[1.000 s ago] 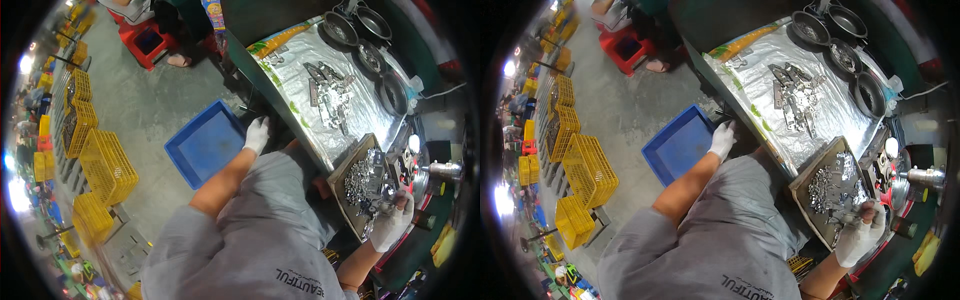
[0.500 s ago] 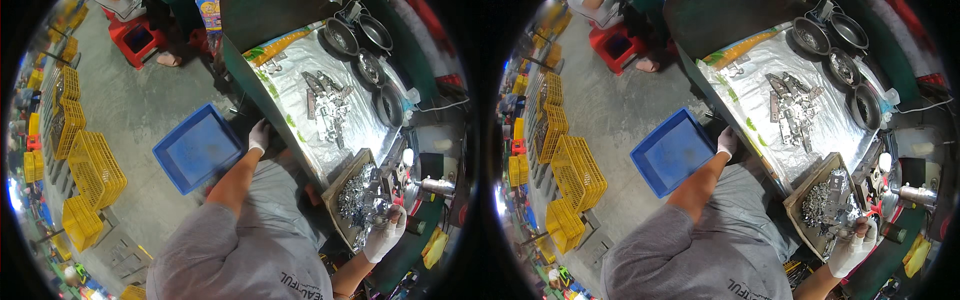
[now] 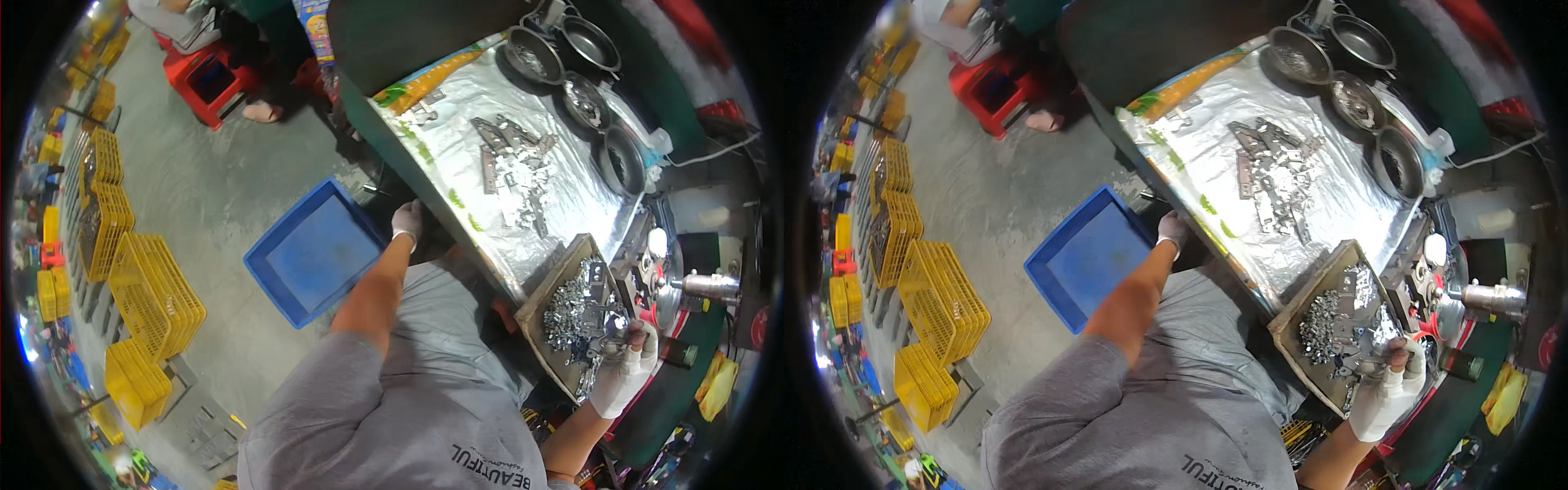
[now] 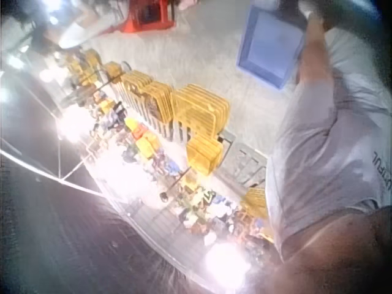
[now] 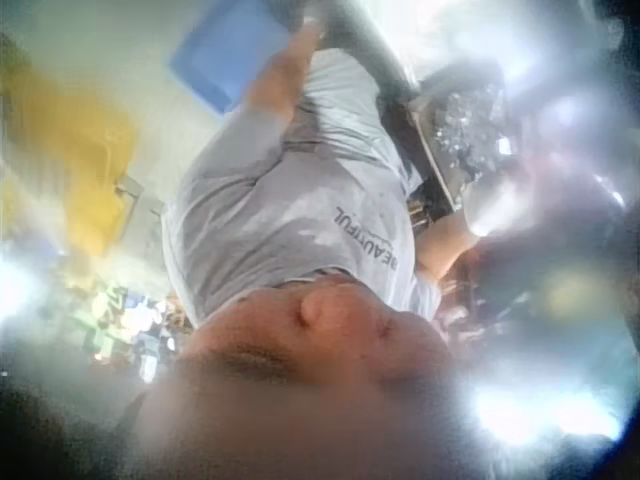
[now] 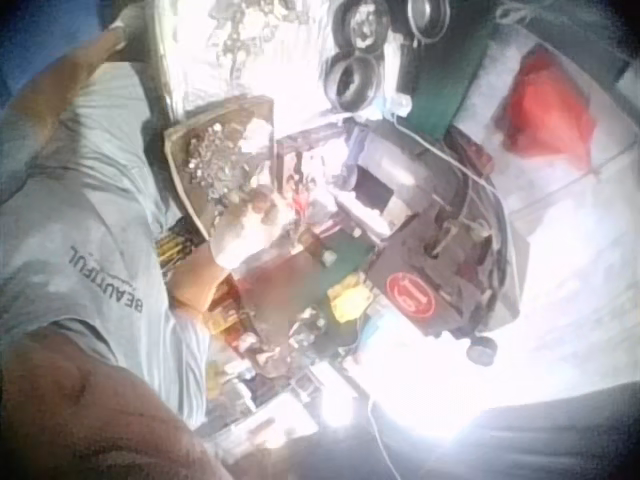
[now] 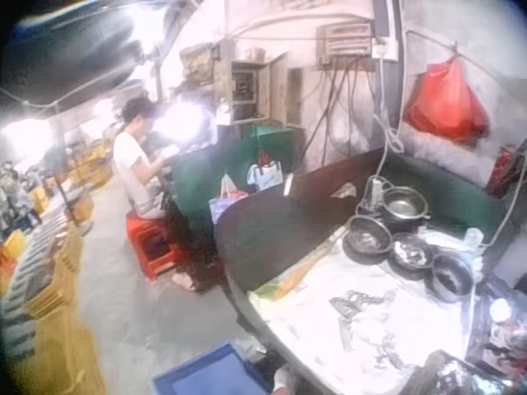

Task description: The recorder is assembling small metal parts by hand, inserting pins and components into a larger metal bracket, then using a press machine.

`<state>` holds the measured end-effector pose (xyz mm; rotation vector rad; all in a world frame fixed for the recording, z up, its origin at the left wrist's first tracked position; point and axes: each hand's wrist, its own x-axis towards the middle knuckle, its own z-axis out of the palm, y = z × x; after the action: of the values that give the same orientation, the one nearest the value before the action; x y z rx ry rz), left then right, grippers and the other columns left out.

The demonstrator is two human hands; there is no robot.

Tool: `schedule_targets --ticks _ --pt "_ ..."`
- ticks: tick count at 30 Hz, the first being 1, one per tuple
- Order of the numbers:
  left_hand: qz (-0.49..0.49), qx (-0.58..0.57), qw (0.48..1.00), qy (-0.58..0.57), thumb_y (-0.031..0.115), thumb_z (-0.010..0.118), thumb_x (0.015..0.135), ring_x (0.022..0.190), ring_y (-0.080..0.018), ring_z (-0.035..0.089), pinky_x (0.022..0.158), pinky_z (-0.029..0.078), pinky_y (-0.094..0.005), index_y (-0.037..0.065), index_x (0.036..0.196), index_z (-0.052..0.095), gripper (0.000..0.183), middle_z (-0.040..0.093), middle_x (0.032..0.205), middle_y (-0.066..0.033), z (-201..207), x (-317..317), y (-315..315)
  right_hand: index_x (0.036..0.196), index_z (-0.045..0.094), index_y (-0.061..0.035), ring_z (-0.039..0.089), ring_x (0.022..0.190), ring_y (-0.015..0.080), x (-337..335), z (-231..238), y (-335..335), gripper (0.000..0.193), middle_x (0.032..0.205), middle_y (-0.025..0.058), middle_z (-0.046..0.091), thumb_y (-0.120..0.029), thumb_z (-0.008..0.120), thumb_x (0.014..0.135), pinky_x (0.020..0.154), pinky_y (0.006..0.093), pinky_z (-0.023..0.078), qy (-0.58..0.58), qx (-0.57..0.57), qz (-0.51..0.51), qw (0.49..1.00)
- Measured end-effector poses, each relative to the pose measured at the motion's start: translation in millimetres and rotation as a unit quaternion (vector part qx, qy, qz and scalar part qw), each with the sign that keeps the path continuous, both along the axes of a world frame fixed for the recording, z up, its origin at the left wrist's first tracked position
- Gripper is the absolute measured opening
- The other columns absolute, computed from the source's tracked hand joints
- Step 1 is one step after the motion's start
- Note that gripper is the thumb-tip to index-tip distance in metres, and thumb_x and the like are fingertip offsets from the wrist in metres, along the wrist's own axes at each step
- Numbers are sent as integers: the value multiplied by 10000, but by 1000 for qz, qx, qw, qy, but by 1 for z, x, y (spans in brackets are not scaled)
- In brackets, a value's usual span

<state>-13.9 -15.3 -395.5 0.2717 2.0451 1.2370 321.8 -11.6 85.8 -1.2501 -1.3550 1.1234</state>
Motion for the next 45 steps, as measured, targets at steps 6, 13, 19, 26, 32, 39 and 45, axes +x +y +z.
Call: schedule_targets --ticks 6,13,19,26,32,39,45 --pt "57 109 976 -182 315 531 983 853 -234 681 789 512 -343 -21 1084 702 390 722 931 -158 -44 1 19 1006 588 -44 521 685 60 1 3 2 317 873 3 553 -347 663 949 521 209 451 6 -6 -11 1000" --pt "27 113 979 -167 148 515 951 866 -228 677 775 523 -323 -32 1116 673 291 714 977 -132 -14 -17 6 1071 569 35 635 748 164 -22 10 34 445 886 100 614 -401 591 985 670 281 523 11 -55 33 998" --pt "0 292 953 -83 86 603 942 953 -225 651 845 505 -306 -73 1260 563 357 672 1103 -148 -5 -16 -9 1146 588 44 669 851 181 -54 3 110 408 973 115 652 -336 575 998 777 293 550 -20 -91 90 992" --pt "94 104 987 -79 251 582 998 794 -125 615 658 499 -266 -23 1284 552 397 662 1007 -54 206 3 -47 1333 493 66 703 838 204 -66 -11 144 455 1071 136 667 -210 587 984 716 292 576 3 -153 44 987" --pt "205 301 908 206 174 555 1013 776 -91 575 690 494 -244 9 1098 591 189 613 891 -41 292 0 -63 1214 605 49 685 753 131 -34 -4 109 322 1019 120 703 -141 618 954 648 246 552 -182 -63 102 976" --pt "-398 311 771 388 150 681 853 834 -283 655 737 510 -383 76 937 708 115 685 857 -92 420 53 18 1075 671 23 627 736 88 -2 7 53 189 909 76 707 -53 673 903 666 225 503 -213 8 98 972" --pt "-591 2 552 589 115 665 769 925 -276 671 783 549 -399 141 908 738 159 708 891 -91 389 93 98 1013 701 1 666 772 184 28 10 30 191 902 131 702 -6 703 822 718 292 518 -321 55 50 944"
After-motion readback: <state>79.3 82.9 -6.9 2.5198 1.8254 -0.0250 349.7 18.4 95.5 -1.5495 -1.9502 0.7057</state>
